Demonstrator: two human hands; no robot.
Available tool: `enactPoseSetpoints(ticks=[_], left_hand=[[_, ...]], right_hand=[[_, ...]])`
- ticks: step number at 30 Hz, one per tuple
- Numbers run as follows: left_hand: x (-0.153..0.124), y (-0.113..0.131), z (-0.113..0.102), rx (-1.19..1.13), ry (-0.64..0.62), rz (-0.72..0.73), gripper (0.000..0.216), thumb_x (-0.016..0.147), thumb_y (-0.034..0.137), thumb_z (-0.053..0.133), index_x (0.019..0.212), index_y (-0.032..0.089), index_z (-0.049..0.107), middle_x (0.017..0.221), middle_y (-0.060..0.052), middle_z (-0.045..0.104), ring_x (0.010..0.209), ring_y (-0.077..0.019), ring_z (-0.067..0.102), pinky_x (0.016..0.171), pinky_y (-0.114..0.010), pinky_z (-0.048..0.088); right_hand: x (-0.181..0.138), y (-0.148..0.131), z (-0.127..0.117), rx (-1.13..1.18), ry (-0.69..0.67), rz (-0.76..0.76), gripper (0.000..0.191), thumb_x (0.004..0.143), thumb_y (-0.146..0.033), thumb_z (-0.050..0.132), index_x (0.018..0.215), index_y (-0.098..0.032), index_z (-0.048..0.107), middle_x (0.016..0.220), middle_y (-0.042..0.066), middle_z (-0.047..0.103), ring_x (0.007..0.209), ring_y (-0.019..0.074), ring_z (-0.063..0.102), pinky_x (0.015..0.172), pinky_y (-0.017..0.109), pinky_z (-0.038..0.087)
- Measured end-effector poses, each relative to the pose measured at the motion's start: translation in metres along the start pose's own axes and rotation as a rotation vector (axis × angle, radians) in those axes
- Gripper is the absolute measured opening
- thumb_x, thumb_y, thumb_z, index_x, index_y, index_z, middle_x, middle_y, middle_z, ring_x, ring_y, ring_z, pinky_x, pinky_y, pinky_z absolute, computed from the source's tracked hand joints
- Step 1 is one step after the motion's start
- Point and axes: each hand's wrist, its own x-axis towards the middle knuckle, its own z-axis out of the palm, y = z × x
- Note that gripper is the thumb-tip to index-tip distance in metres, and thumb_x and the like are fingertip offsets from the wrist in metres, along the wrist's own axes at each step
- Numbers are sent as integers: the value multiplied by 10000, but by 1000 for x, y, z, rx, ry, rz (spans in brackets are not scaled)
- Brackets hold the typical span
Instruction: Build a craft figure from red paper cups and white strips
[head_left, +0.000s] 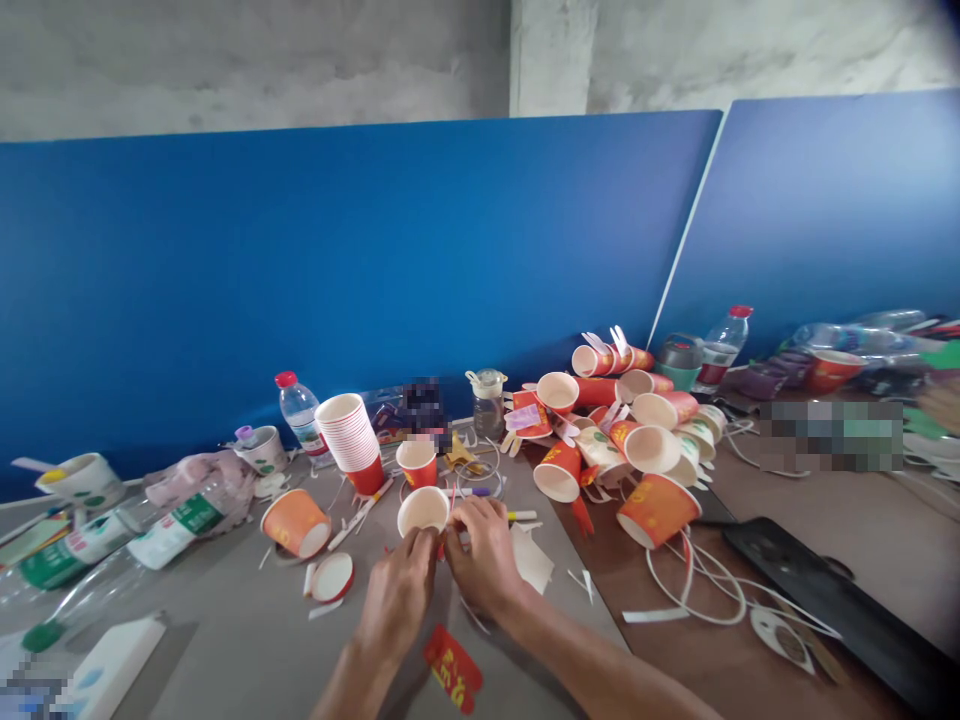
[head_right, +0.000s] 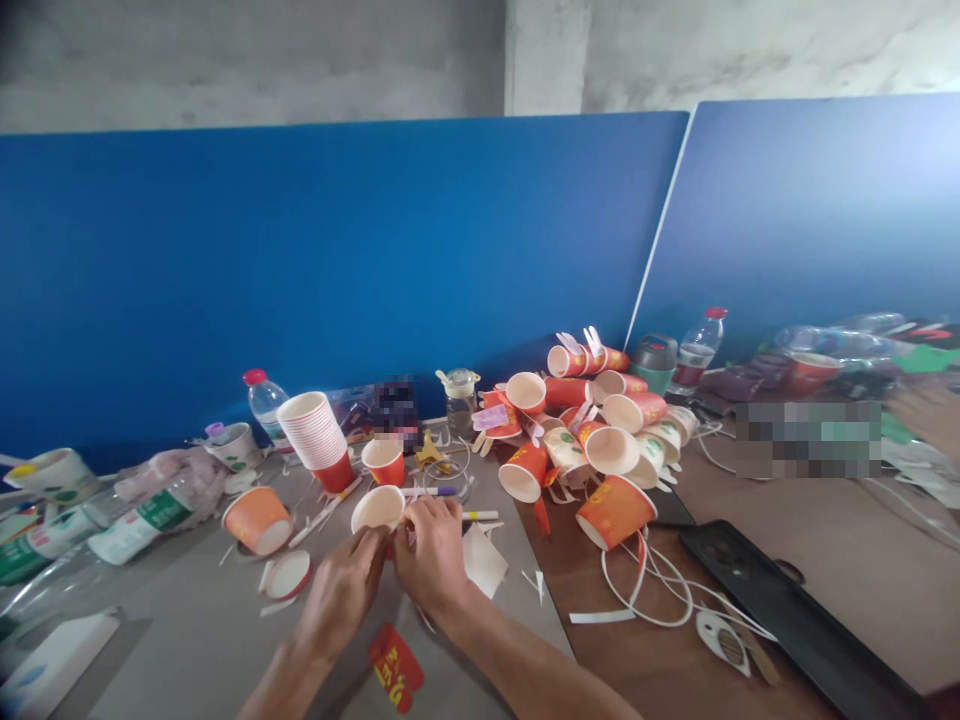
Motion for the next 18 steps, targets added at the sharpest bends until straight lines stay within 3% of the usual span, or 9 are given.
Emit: enactPoseSetpoints(ticks=[5,12,18], left_hand=[[3,0,-6,24,-22,-7,385,1137,-14,652,1179,256,924,1072,-78,975,893,-250,964,734,-261,653],[3,4,-9,-29,8,-16,355,1117,-2,680,1126,273,902,1055,-75,965,885,-271,970,740,-271,665],[1,3,-5,-58,68,0,368,1089,-4,681,1112,295,895,1031,-78,963,830,-268,954,711,-266,640]], right_hand=[[3,1,-5,25,21,-17,279,918,-33,709,847,-291,629,826,-16,782,806,235,726,851,376,431],[3,-4,-8,35,-6,-14,200,981,-95,780,966,-294,764,904,6,826,869,264,747,900,393,469],[1,-2,-4,61,-34,6,237,986,-65,779,914,-282,719,912,7,826,879,257,762,927,396,462]])
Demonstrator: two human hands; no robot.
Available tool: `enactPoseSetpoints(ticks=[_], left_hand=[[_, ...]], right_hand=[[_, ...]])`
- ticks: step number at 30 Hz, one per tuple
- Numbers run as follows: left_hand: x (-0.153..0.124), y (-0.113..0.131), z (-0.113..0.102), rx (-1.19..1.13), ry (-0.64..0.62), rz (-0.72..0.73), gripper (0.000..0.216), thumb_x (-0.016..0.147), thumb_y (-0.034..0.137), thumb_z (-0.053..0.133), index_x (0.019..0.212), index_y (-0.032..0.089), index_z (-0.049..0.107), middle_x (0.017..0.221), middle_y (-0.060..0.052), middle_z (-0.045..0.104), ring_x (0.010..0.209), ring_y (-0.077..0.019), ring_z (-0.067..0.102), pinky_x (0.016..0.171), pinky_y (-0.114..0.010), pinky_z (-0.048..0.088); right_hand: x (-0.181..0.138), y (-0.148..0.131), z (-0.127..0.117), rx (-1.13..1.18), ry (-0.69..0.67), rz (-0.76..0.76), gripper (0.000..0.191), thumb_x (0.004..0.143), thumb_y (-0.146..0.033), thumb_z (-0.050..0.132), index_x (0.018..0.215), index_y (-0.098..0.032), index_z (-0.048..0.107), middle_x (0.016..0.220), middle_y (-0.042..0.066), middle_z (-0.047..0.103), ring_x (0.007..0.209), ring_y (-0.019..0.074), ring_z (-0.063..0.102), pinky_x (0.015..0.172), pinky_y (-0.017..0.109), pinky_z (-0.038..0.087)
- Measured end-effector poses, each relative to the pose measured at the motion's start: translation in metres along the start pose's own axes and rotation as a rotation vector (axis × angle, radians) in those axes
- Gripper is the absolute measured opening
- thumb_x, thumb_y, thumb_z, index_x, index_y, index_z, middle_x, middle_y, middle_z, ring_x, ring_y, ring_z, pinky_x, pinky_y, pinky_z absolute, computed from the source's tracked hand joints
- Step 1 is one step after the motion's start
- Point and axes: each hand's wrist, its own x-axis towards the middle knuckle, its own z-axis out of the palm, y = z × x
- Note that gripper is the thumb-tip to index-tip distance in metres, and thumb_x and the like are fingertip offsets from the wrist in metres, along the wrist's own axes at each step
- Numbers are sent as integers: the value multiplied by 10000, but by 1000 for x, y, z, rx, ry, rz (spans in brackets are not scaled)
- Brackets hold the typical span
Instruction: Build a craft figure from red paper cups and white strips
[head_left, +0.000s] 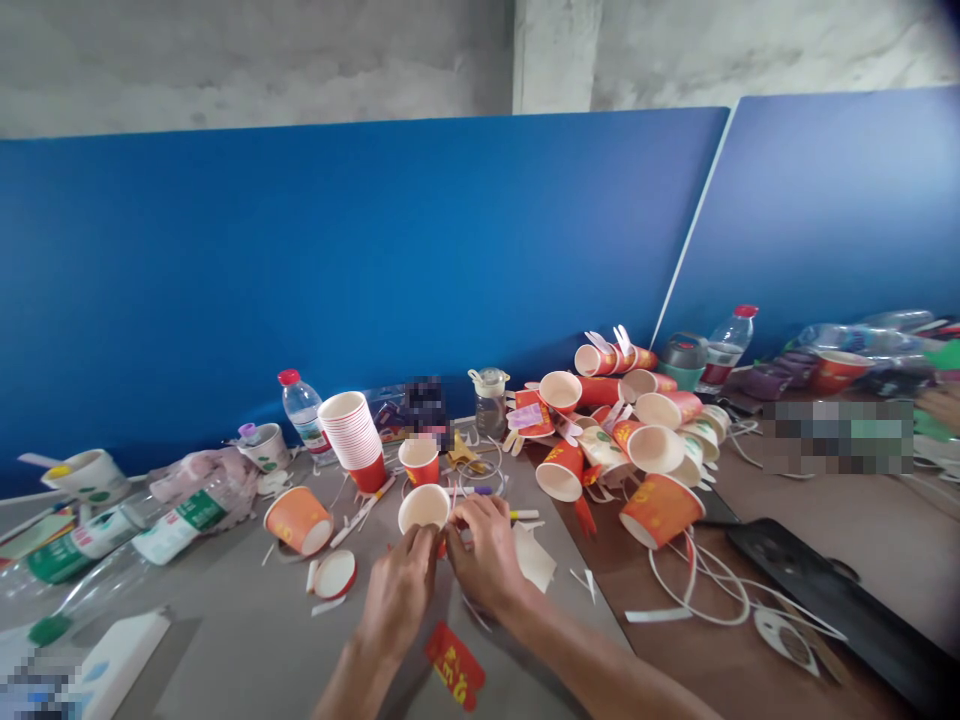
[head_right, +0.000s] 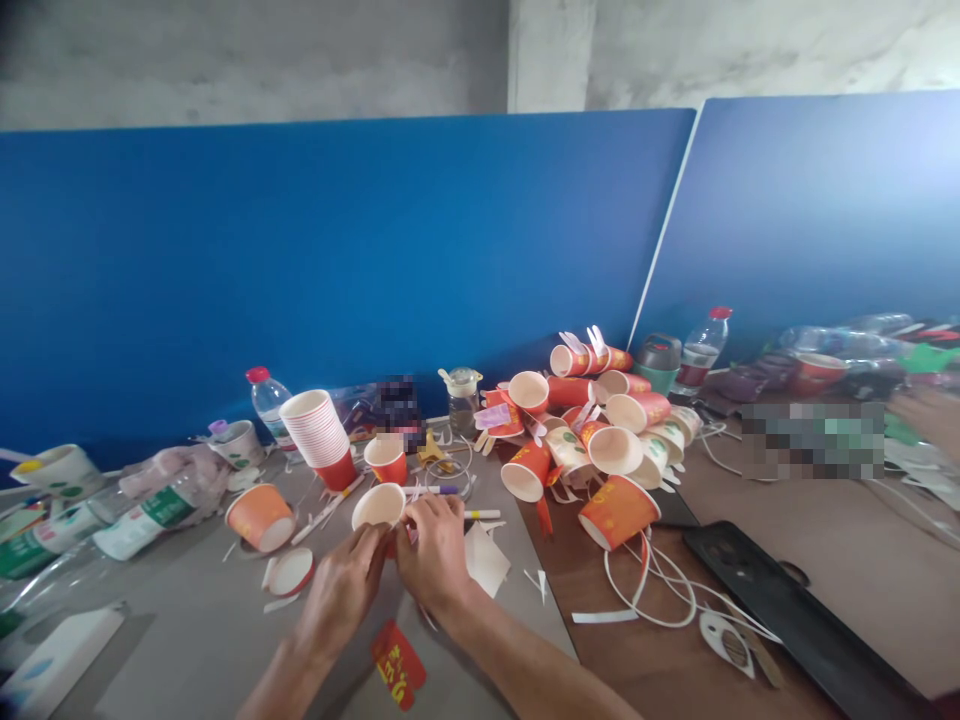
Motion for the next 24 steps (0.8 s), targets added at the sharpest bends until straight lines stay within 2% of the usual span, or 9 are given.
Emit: enactPoseSetpoints(ticks=[5,9,15,19,22,24], left_hand=[[1,-2,1,-46,56,-21,317,1142,123,643,1047,308,882,972,-80,948,790,-261,926,662,-263,628],[2,-3,6,-125,133,-48,355,1171,225,565,1042,290,890,915,-90,931,730,-253,883,664,-283,656],[8,-3,8,-237,241,-49,381,1192,347,565,936,302,843,779,-68,840,616,-263,808,660,-334,672],[12,2,3,-297,257,-72,435,1218,469,570,931,297,848,747,-52,824,585,-246,763,685,-346,696],[13,7,-2,-370,238,-98,507,1226,598,592,946,284,874,771,-68,850,647,-255,794,727,-358,721],[14,9,-5,-418,203,-126,552,1209,676,618,935,274,877,740,-63,833,648,-258,793,711,-359,709]], right_hand=[[1,6,-2,66,-86,53,243,1037,-71,743,914,-280,724,917,7,830,897,257,774,959,396,472],[5,8,-5,127,-142,106,224,1064,-117,732,908,-278,728,920,9,829,896,253,774,977,396,483],[15,16,-14,155,-165,207,199,938,-108,738,842,-276,692,859,-3,812,846,244,771,998,399,498],[27,36,-24,139,-37,280,178,901,-211,736,768,-290,648,778,-3,775,792,245,747,918,378,510],[37,57,-31,117,155,315,177,900,-308,701,747,-321,612,714,2,728,707,255,675,771,367,474],[42,69,-34,82,290,336,144,908,-339,676,772,-333,628,733,18,727,704,276,654,746,382,472]])
